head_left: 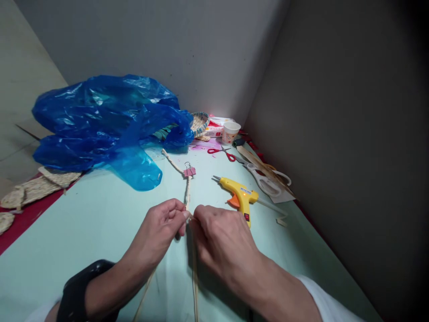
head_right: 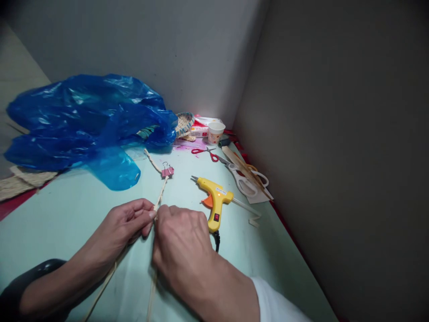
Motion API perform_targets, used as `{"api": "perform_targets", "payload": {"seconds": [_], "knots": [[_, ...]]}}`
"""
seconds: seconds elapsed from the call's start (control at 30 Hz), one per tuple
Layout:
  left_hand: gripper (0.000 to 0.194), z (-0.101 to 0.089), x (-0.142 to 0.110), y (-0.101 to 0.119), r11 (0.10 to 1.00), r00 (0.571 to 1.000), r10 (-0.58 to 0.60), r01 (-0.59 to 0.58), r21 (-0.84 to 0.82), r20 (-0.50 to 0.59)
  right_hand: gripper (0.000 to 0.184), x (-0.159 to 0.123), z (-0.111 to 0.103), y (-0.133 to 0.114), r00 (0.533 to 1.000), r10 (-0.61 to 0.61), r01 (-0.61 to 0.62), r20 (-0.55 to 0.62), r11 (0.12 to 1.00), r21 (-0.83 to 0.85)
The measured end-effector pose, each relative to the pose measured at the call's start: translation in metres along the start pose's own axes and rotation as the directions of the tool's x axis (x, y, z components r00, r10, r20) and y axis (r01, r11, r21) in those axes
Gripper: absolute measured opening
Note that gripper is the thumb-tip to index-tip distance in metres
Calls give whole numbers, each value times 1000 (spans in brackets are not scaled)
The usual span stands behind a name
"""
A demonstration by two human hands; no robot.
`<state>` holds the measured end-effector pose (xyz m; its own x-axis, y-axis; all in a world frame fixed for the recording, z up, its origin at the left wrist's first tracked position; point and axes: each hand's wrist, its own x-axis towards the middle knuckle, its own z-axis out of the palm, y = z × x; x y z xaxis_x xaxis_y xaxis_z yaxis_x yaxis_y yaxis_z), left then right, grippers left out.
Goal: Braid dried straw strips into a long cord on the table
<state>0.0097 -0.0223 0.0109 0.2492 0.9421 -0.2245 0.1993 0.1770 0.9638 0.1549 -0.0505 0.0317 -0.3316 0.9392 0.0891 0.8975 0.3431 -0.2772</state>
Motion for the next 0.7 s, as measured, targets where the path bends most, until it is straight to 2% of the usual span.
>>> {"api": "perform_targets", "payload": {"seconds": [0.07,0.17,0.27,0.57,0.7], "knots": [[17,0,1,-2,1000,1000,3,-3,-18,7,6,-1,5,-5,998,-57,55,-15,996,-72],[17,-1,1,-3,999,999,-28,29,-31,19,8,-1,9,-9,997,-67,70,27,988,-136],[18,-1,1,-2,998,997,-58,59,-1,53,8,-1,9,-10,998,-42,46,39,993,-113],[18,-4,2,-6,1000,996,29,-29,5,90,17,-3,-1,-19,990,-26,43,139,992,-118],[15,-7,-1,-4,996,988,19,-5,-91,152,18,2,-4,-8,990,-75,83,119,995,-55]]}}
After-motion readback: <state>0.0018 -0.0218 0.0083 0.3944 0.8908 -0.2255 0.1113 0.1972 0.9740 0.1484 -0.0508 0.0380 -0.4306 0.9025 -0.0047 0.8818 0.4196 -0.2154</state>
